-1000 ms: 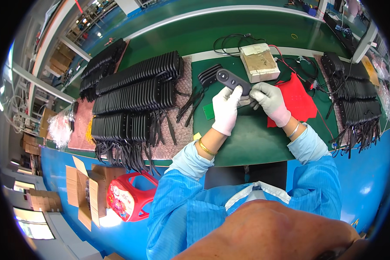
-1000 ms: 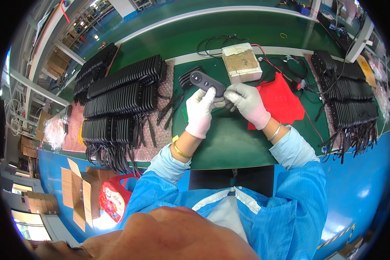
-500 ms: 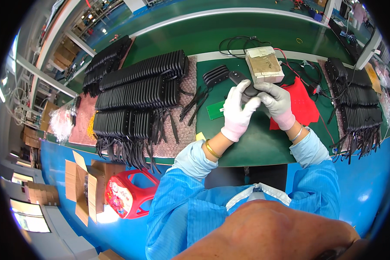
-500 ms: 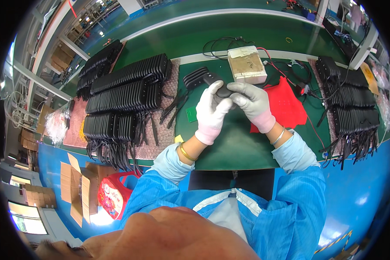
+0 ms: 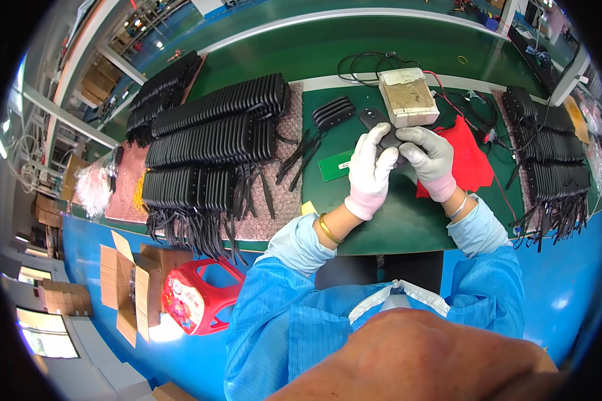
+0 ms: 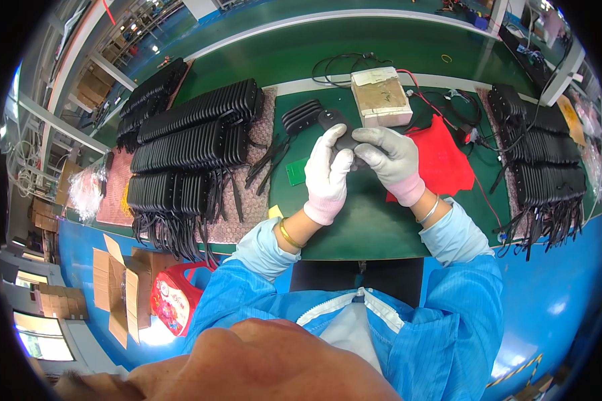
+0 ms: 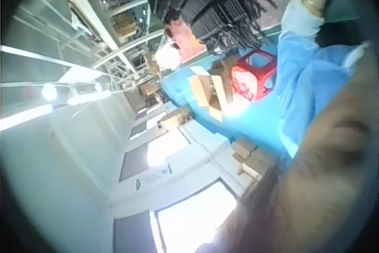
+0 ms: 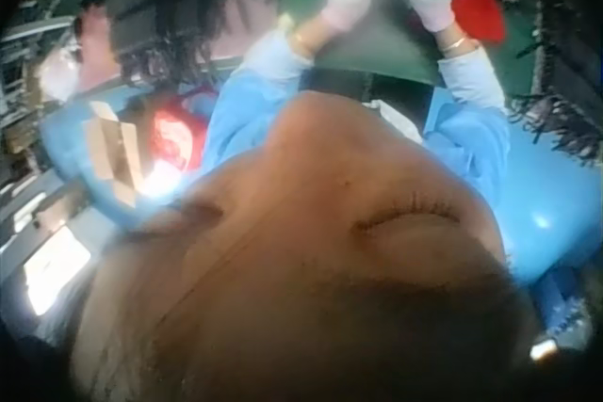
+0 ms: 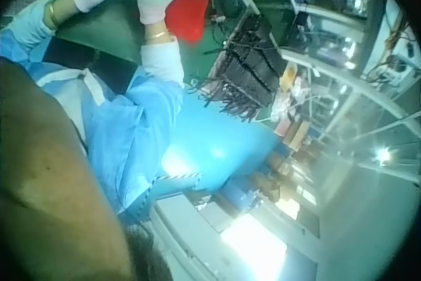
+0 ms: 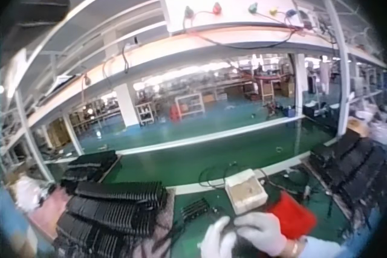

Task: Assembling and testing electronic components on a manufacturing production line.

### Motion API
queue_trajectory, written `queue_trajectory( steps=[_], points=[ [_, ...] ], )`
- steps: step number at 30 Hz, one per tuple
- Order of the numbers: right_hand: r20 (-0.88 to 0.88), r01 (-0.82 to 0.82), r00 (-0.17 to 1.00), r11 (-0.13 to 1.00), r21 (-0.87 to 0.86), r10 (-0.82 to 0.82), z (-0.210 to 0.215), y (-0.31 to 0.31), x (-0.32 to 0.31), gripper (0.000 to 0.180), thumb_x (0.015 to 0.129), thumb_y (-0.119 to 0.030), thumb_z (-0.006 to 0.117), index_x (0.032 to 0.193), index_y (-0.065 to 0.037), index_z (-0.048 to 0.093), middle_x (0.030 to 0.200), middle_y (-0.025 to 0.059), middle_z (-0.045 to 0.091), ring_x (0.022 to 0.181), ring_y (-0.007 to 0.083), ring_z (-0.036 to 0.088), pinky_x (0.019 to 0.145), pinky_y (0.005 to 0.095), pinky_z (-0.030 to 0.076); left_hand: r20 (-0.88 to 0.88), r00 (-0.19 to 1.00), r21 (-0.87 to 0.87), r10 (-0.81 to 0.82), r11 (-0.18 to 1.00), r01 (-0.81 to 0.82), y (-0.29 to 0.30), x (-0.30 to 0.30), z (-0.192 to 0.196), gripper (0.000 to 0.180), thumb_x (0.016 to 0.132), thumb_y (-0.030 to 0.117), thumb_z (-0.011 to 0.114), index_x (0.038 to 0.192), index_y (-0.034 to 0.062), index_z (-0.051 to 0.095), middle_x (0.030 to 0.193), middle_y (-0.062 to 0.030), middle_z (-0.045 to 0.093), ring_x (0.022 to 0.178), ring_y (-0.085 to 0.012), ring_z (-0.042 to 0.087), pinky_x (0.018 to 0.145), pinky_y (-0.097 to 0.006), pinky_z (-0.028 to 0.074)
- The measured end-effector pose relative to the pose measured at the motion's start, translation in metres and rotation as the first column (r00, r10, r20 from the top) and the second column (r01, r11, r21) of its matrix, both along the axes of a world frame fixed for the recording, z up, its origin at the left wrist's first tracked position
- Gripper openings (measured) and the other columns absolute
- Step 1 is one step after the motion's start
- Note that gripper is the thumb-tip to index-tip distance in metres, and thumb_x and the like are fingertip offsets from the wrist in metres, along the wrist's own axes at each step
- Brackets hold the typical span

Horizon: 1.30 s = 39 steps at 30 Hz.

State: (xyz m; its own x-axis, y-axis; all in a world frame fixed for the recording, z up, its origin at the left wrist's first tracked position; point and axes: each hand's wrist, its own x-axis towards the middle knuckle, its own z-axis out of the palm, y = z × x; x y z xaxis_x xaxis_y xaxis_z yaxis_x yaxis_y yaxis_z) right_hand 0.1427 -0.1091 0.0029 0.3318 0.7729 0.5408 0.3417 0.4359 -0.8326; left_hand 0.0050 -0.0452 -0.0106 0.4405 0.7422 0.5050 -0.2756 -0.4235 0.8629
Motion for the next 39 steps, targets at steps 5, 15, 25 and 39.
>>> queue_trajectory(
  steps=[5, 15, 25, 39],
  points=[
    [0.028, -0.011, 1.0, 1.0, 0.015, 0.01, 0.002, -0.001, -0.001, 0.024, 0.086, -0.006, 0.071, 0.107, 0.004, 0.068, 0.097, 0.0074, 0.069, 0.072, 0.0145, 0.063, 0.066, 0.0241, 0.053, 0.045, 0.999, -0.011, -0.029, 1.0, 0.029, 0.0, -0.001, -0.002, 0.039, 0.097, 0.014, 0.055, 0.132, -0.0034, 0.051, 0.102, -0.0106, 0.058, 0.076, -0.0154, 0.056, 0.068, -0.026, 0.049],
    [-0.479, -0.107, 0.866, 0.99, 0.096, 0.14, 0.007, -0.007, -0.005, 0.033, 0.094, -0.019, 0.059, 0.117, 0.003, 0.063, 0.108, 0.0091, 0.064, 0.092, 0.0171, 0.059, 0.084, 0.0279, 0.047, -0.088, 0.994, 0.385, -0.065, 0.918, 0.094, 0.006, -0.007, 0.002, 0.038, 0.094, 0.019, 0.059, 0.127, 0.0012, 0.056, 0.097, -0.0124, 0.057, 0.072, -0.0235, 0.058, 0.064, -0.031, 0.049],
    [0.64, 0.543, 0.666, 0.837, -0.065, -0.383, 0.027, -0.162, 0.088, 0.027, 0.091, -0.021, 0.059, 0.101, 0.003, 0.065, 0.123, 0.0136, 0.06, 0.104, 0.0277, 0.056, 0.096, 0.0338, 0.042, -0.231, 0.912, 0.835, 0.339, 0.55, 0.007, 0.037, -0.007, 0.025, 0.034, 0.085, 0.02, 0.065, 0.118, 0.0126, 0.065, 0.105, -0.01, 0.067, 0.089, -0.0281, 0.064, 0.078, -0.039, 0.051],
    [0.938, 0.969, -0.138, 0.152, 0.194, -0.317, -0.013, -0.217, 0.189, 0.021, 0.072, -0.024, 0.073, 0.079, -0.004, 0.07, 0.116, 0.0102, 0.063, 0.108, 0.0343, 0.056, 0.09, 0.0424, 0.048, -0.485, 0.458, 0.772, 0.745, 0.611, -0.177, 0.129, -0.03, -0.017, 0.022, 0.081, 0.022, 0.068, 0.101, 0.014, 0.072, 0.103, -0.0086, 0.064, 0.083, -0.0316, 0.064, 0.07, -0.042, 0.053]
  ],
)
